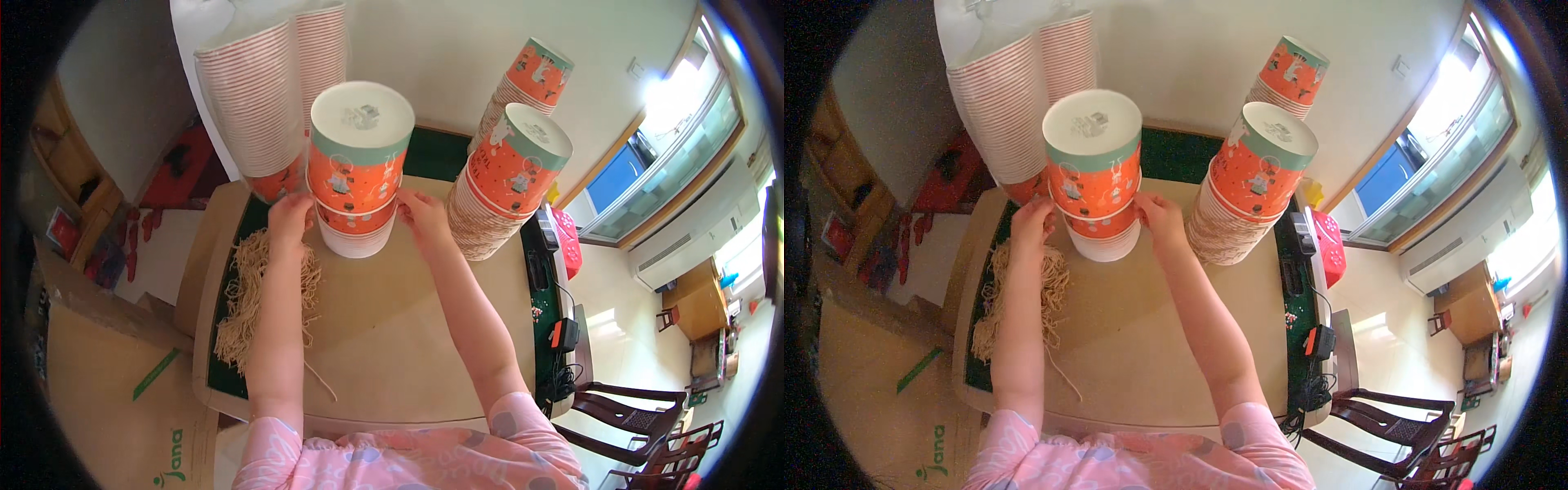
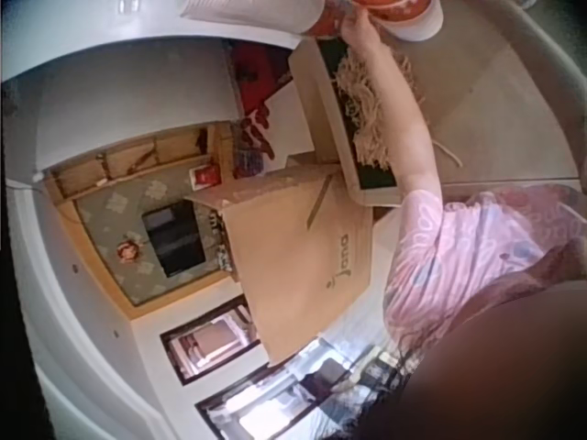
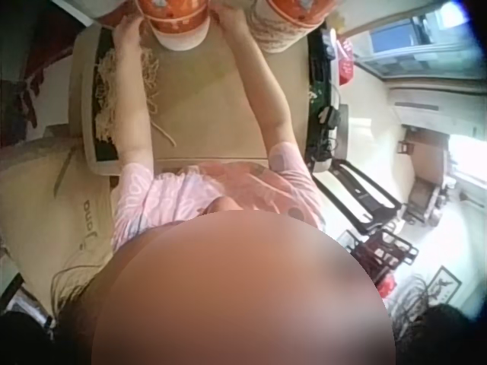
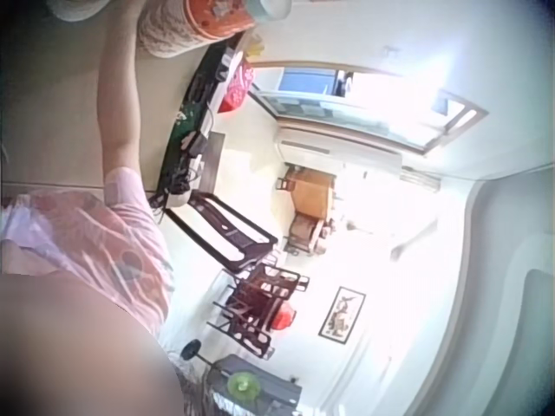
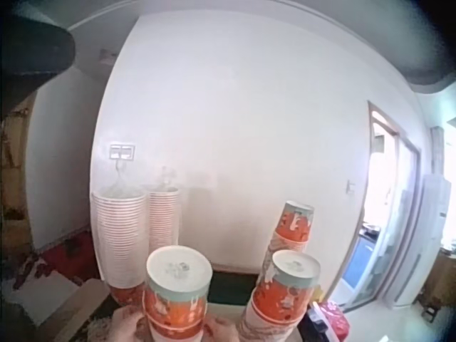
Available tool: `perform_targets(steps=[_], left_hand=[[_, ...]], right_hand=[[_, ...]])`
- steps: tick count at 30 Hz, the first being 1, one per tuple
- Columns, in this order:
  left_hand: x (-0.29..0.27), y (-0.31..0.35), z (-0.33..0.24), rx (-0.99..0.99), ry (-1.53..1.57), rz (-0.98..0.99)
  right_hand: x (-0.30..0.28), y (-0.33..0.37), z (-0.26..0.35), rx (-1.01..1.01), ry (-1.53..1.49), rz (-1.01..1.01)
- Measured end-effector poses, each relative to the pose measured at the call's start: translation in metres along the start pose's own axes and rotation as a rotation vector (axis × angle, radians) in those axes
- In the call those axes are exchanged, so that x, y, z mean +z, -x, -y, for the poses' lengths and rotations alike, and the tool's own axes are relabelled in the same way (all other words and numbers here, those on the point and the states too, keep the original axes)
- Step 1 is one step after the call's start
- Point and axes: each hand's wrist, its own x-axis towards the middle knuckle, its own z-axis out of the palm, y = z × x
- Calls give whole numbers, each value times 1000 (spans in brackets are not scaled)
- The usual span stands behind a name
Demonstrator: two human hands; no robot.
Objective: Tying thin elastic strings through pre-punched holes in paper bowls as part of a manufacturing packaging process.
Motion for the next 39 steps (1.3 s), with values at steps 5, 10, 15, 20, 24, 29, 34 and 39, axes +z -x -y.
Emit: perform_targets(steps=[5,10,15,20,24,29,34,39], left_hand=[[5,20,-34,121,14,60],[4,63,-34,274,37,273],[-24,138,4,240,-264,430],[-72,198,1,508,-171,51],[-98,248,-79,499,763,1209],[-87,288,-128,612,702,1914],[-46,299,-139,810,606,2540],[-88,319,-80,675,726,2082]], right_hand=[[22,23,27,-159,-153,69],[-6,45,31,-27,-172,243],[-51,116,3,-656,432,427],[-83,164,-18,-751,663,302],[-89,177,-4,-956,996,294],[-92,185,-1,-1000,1104,303],[-103,214,8,-958,1118,124],[-75,275,20,-934,890,364]])
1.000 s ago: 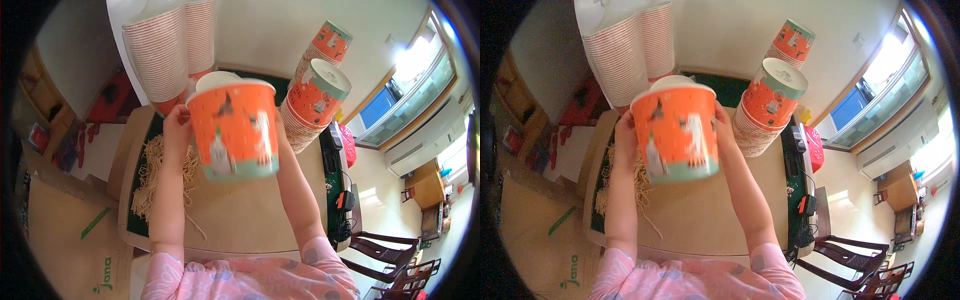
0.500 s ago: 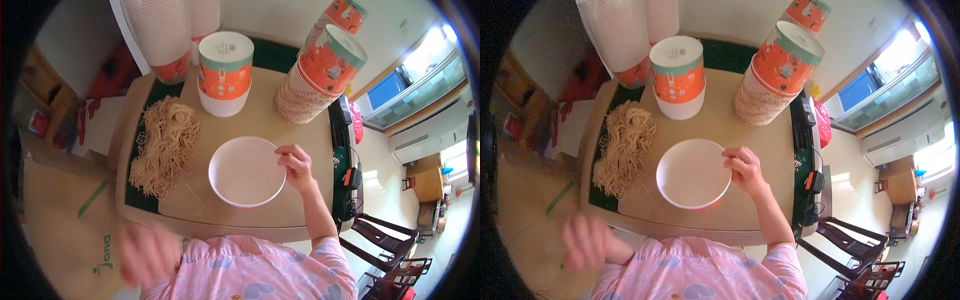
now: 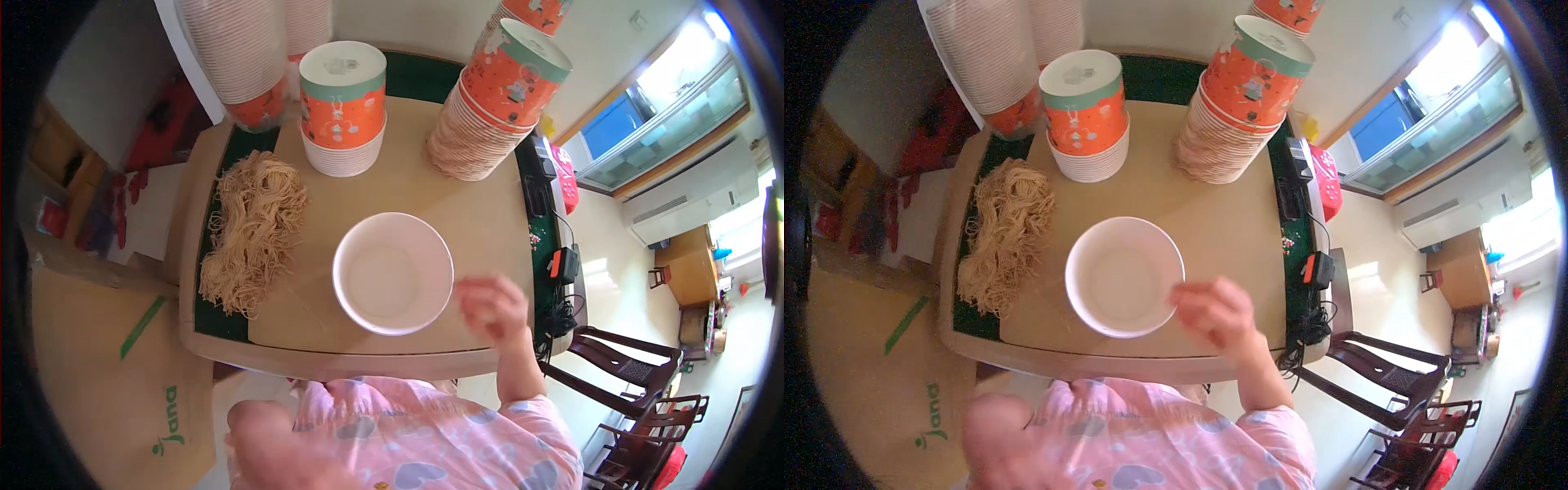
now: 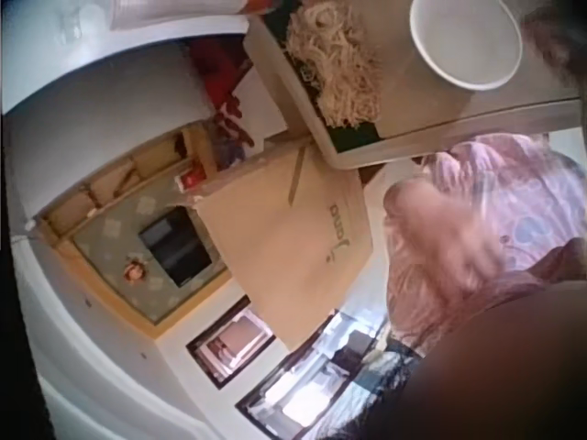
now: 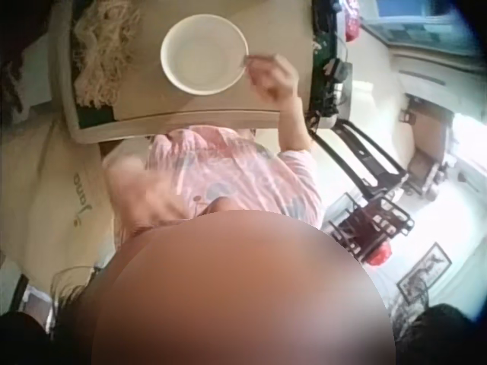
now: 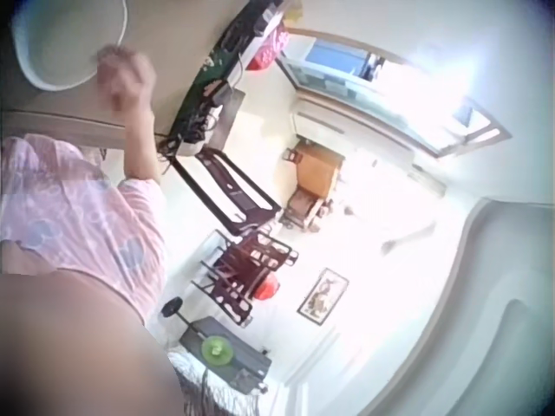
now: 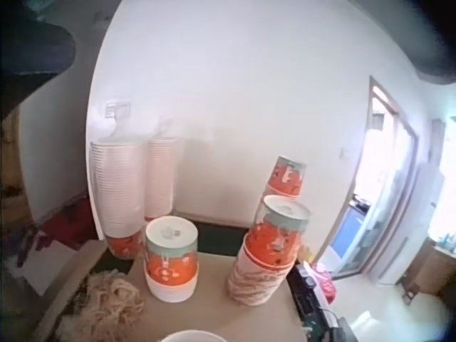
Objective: Tying thin elastic strings through pre-punched holes in paper bowls as part of a manufacturing packaging process.
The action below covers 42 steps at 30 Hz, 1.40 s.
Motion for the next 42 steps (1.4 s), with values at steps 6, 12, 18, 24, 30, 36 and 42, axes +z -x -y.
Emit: perform_targets(steps=[6,12,18,24,30,36,42], left_hand=[[-37,89,30,-1358,-1062,-712],[-24,174,44,-1604,-1555,-614],[-3,154,80,-1530,-1131,-760],[13,91,106,-1248,-714,-1071],[10,92,111,-1254,-809,-1068],[7,89,113,-1256,-918,-1006],[-12,78,97,-998,-1122,-956]], right_hand=[[17,3,25,83,348,513],[16,5,-2,134,408,344],[20,15,35,85,-283,242],[70,63,45,865,-425,267],[96,85,40,1057,-834,-72],[96,78,34,927,-879,-190],[42,63,42,764,-1211,-227]])
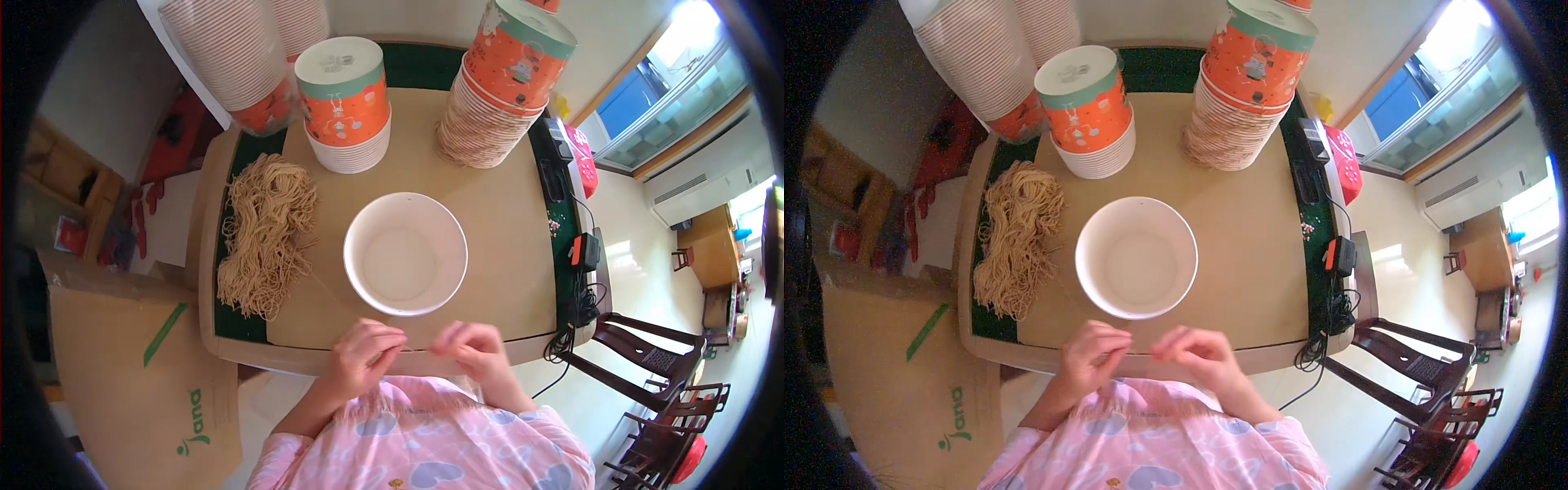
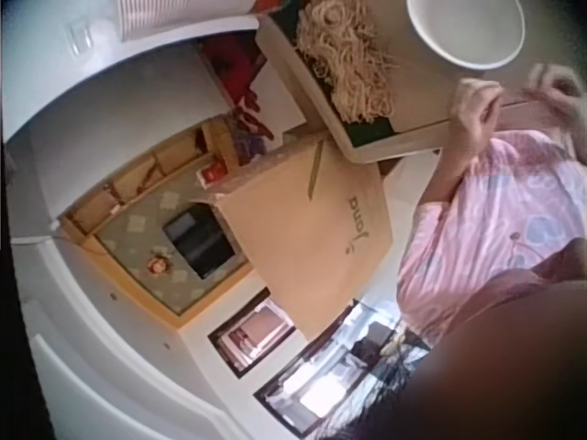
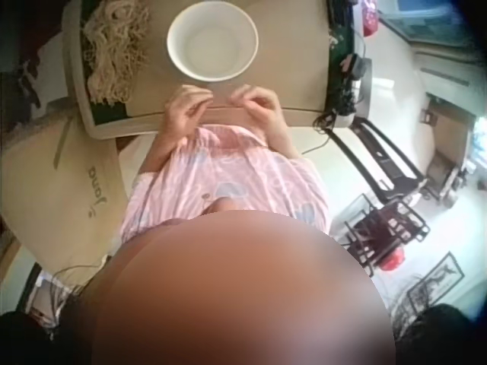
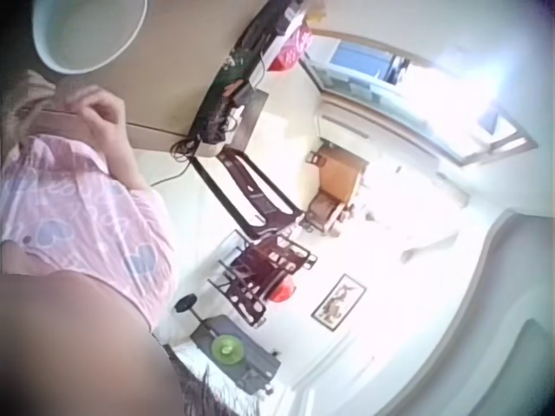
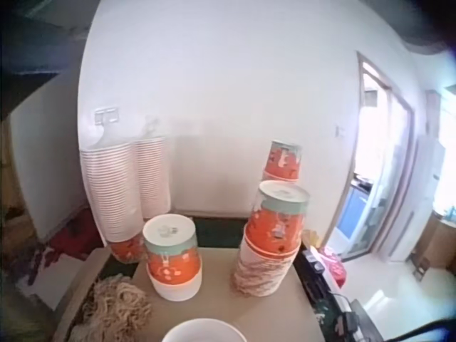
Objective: Tying thin elastic strings through pre-punched holes in paper bowls as part of a manufacturing packaging process.
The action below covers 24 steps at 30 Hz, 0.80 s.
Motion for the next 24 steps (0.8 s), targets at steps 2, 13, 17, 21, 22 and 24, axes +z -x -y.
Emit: perform_targets(steps=[2,13,17,21,22,24], left_hand=[[-15,-12,-6,153,-182,-102],[-18,-72,6,-118,-240,48],[-30,-84,-4,-183,-116,52],[-30,-80,-5,-210,-90,93],[-29,-80,-6,-209,-93,88],[-27,-80,-9,-207,-95,82]], right_hand=[[6,15,26,-89,-270,47],[23,-33,25,180,373,-118],[17,-65,3,-58,346,-17],[24,-76,-1,-112,611,-24],[26,-77,-2,-111,637,-57],[27,-78,-1,-124,669,-63]])
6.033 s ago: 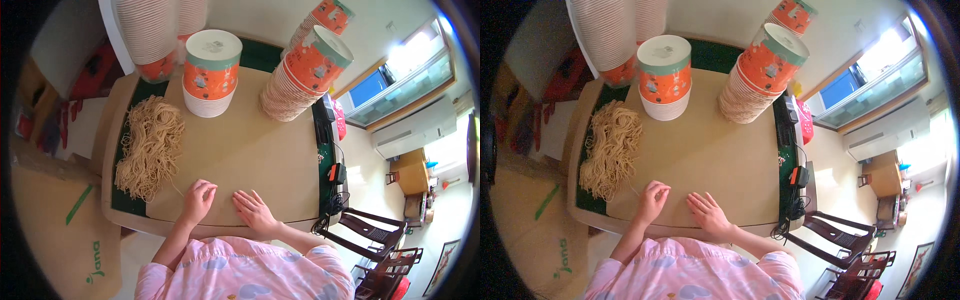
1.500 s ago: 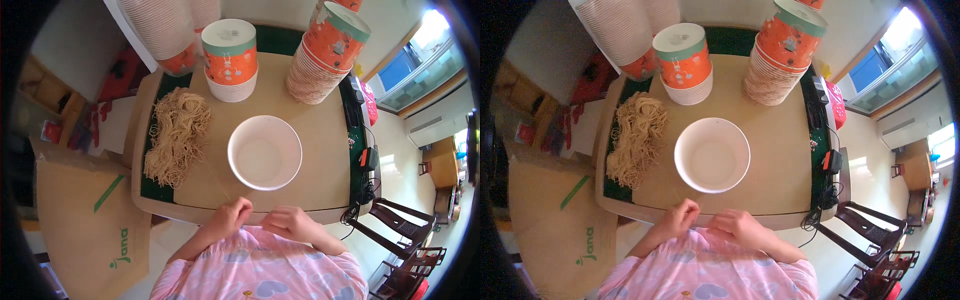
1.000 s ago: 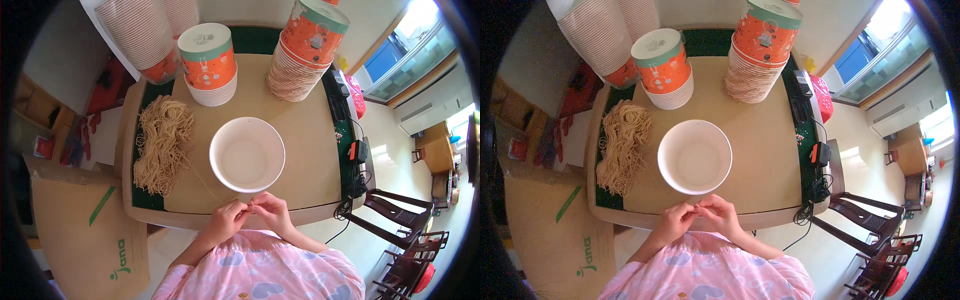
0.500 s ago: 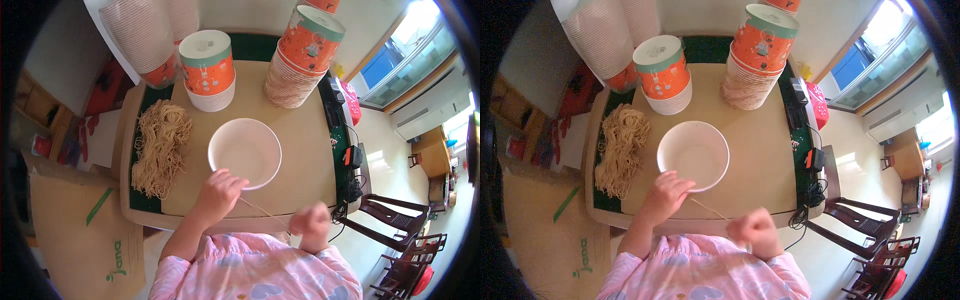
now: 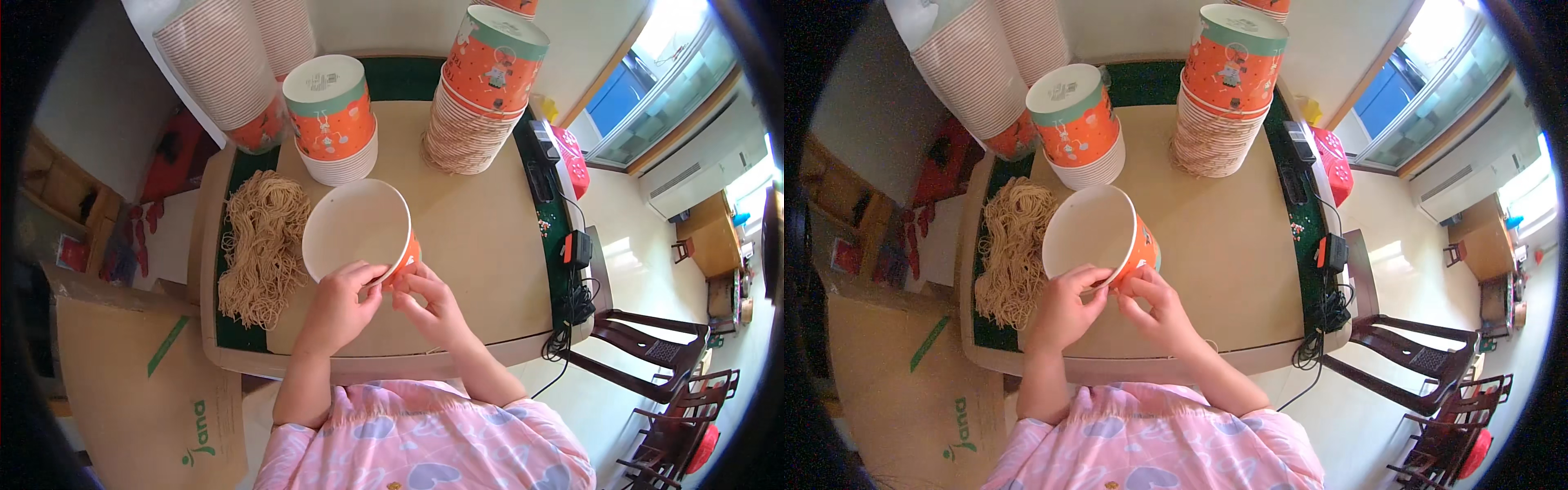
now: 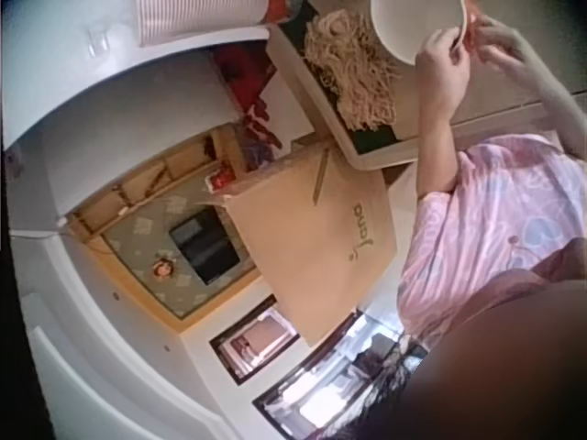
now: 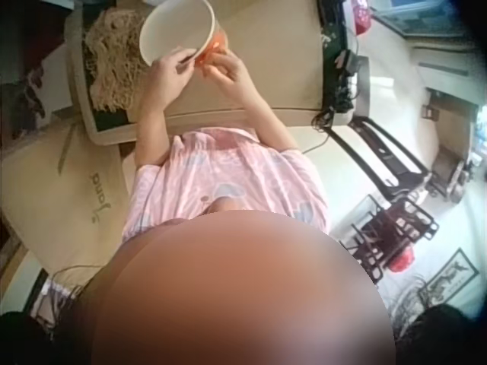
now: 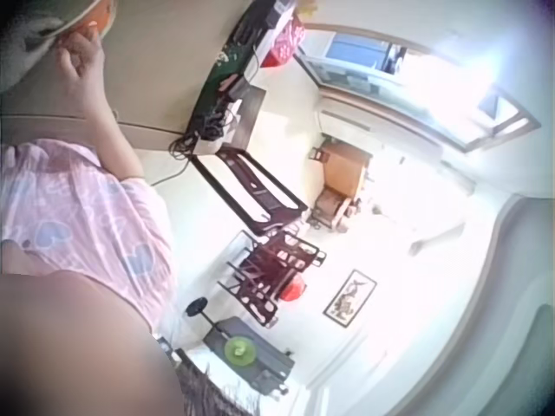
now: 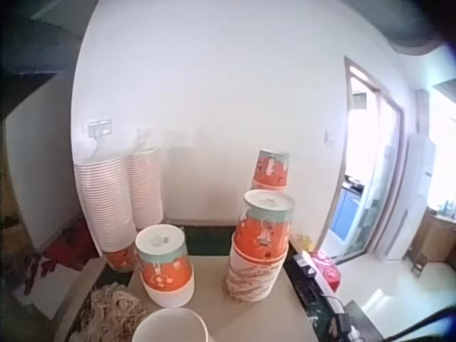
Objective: Tying thin elastic strings through pre-punched holes in paper bowls as part of a manufacturing packaging process.
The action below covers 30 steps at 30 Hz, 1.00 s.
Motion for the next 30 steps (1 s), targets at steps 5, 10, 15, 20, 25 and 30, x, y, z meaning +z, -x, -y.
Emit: perform_targets(steps=[5,10,15,20,25,30], left_hand=[[6,0,1,5,15,2],[9,-1,2,17,13,18],[13,-1,5,33,10,14],[11,-2,2,3,-23,46],[13,-2,-3,-8,21,-30],[13,3,-2,159,6,-177]], right_hand=[[0,-2,0,-17,48,-42],[-2,-3,3,-10,132,-38],[-5,-4,4,26,155,-15],[-8,-7,4,9,192,-2],[-14,-3,8,78,96,82],[-19,9,-11,168,-242,135]])
